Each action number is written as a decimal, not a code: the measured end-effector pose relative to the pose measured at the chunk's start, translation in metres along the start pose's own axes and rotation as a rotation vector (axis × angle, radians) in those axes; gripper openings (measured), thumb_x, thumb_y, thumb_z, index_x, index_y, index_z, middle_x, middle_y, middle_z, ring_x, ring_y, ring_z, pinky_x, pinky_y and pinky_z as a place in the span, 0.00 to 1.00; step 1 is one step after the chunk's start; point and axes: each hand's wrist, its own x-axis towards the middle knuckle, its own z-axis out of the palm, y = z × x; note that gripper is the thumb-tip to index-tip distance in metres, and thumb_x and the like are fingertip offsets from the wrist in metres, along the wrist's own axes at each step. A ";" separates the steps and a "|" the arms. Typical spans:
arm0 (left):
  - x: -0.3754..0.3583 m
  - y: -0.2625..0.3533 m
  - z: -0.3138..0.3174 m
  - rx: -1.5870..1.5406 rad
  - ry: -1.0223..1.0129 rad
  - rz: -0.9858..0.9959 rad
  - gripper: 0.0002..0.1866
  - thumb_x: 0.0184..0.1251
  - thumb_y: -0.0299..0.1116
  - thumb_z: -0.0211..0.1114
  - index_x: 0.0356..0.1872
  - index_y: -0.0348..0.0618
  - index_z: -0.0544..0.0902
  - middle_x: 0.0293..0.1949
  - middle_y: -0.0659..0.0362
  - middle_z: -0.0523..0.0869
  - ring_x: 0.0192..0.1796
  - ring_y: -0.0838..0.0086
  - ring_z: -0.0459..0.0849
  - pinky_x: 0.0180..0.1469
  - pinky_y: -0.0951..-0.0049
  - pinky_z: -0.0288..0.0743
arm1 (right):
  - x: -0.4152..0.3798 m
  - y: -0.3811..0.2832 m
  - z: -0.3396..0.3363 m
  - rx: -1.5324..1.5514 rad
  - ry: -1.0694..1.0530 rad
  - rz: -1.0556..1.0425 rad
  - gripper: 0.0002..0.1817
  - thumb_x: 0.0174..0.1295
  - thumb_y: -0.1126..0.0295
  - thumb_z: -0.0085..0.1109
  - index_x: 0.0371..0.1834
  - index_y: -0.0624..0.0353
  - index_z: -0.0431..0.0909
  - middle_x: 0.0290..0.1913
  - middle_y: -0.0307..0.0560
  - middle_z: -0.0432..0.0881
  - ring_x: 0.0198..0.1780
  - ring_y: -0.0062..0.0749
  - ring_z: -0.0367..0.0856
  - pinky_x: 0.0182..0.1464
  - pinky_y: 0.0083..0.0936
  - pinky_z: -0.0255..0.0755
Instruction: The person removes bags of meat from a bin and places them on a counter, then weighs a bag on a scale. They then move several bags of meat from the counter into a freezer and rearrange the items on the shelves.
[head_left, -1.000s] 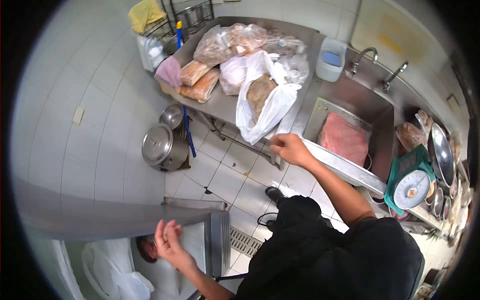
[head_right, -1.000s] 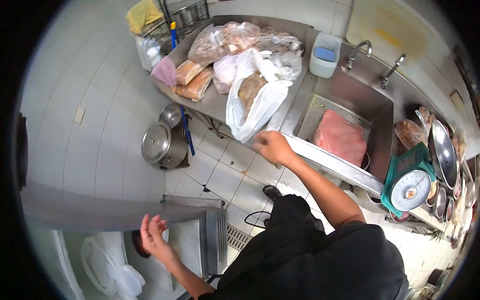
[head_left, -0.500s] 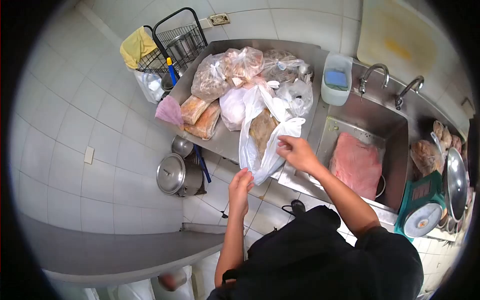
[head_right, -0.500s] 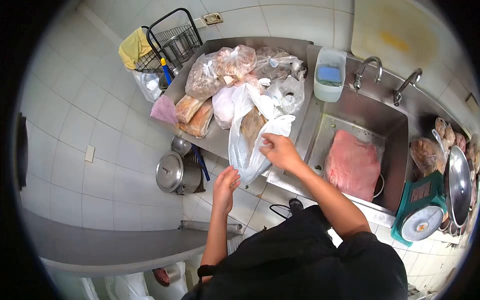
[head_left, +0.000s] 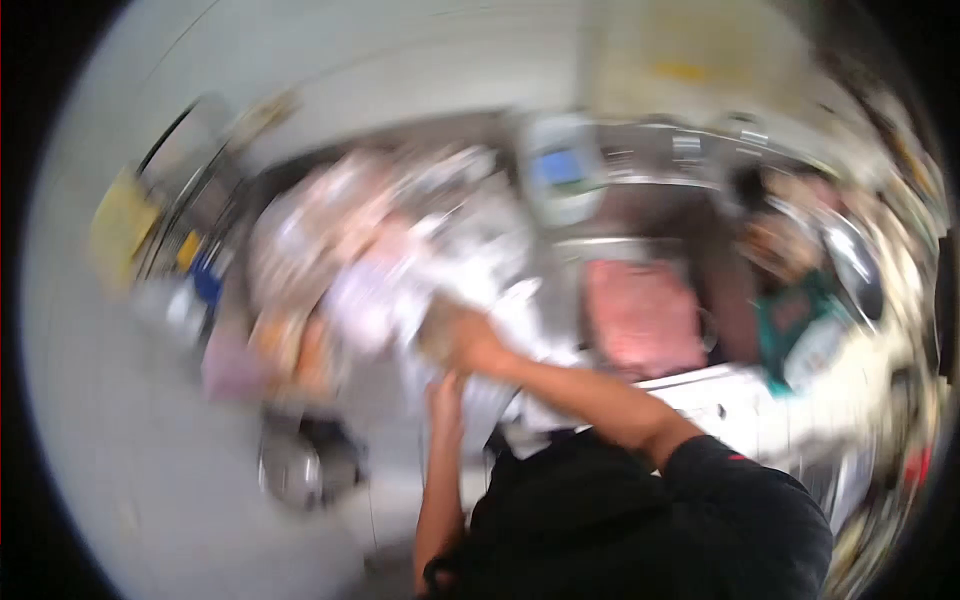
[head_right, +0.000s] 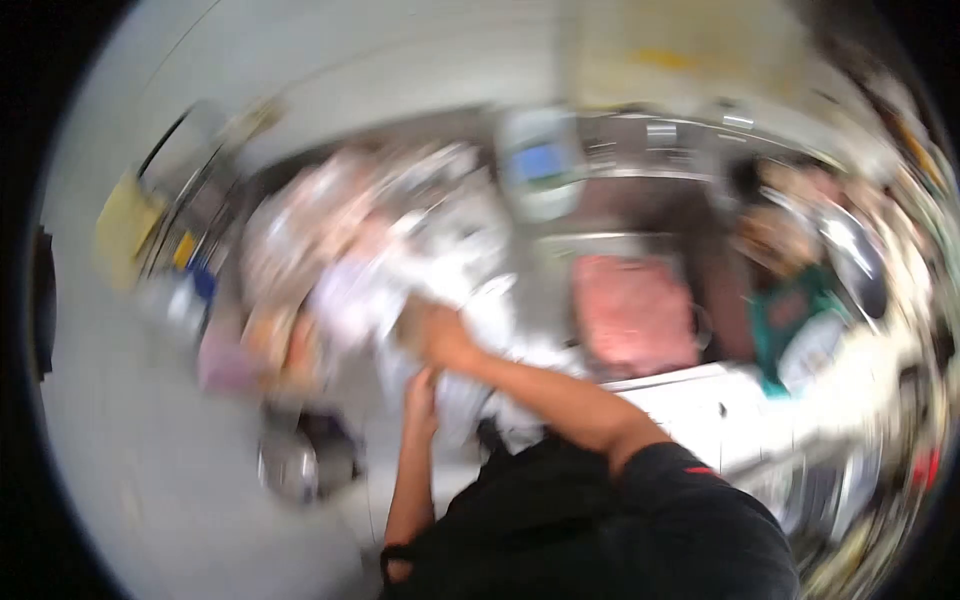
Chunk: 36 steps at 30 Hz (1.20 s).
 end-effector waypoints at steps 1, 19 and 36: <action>0.008 -0.008 -0.002 -0.189 -0.134 0.057 0.15 0.68 0.35 0.56 0.46 0.35 0.82 0.43 0.55 0.85 0.44 0.73 0.82 0.48 0.73 0.74 | -0.002 0.009 0.018 -0.036 0.056 0.106 0.22 0.47 0.65 0.64 0.43 0.70 0.78 0.40 0.61 0.83 0.43 0.51 0.83 0.45 0.44 0.76; 0.041 0.030 -0.013 -0.325 -0.245 -0.419 0.42 0.58 0.64 0.64 0.68 0.48 0.68 0.65 0.57 0.73 0.64 0.63 0.73 0.63 0.60 0.70 | -0.019 -0.065 -0.050 0.190 0.133 1.003 0.33 0.44 0.57 0.70 0.50 0.68 0.72 0.41 0.60 0.83 0.48 0.52 0.83 0.48 0.47 0.71; -0.027 0.061 0.008 -0.620 -0.667 -0.335 0.39 0.66 0.60 0.56 0.71 0.48 0.63 0.69 0.55 0.68 0.70 0.61 0.66 0.71 0.56 0.60 | -0.106 -0.148 -0.115 0.294 0.551 0.606 0.35 0.38 0.70 0.68 0.57 0.61 0.71 0.47 0.52 0.76 0.53 0.51 0.72 0.52 0.41 0.64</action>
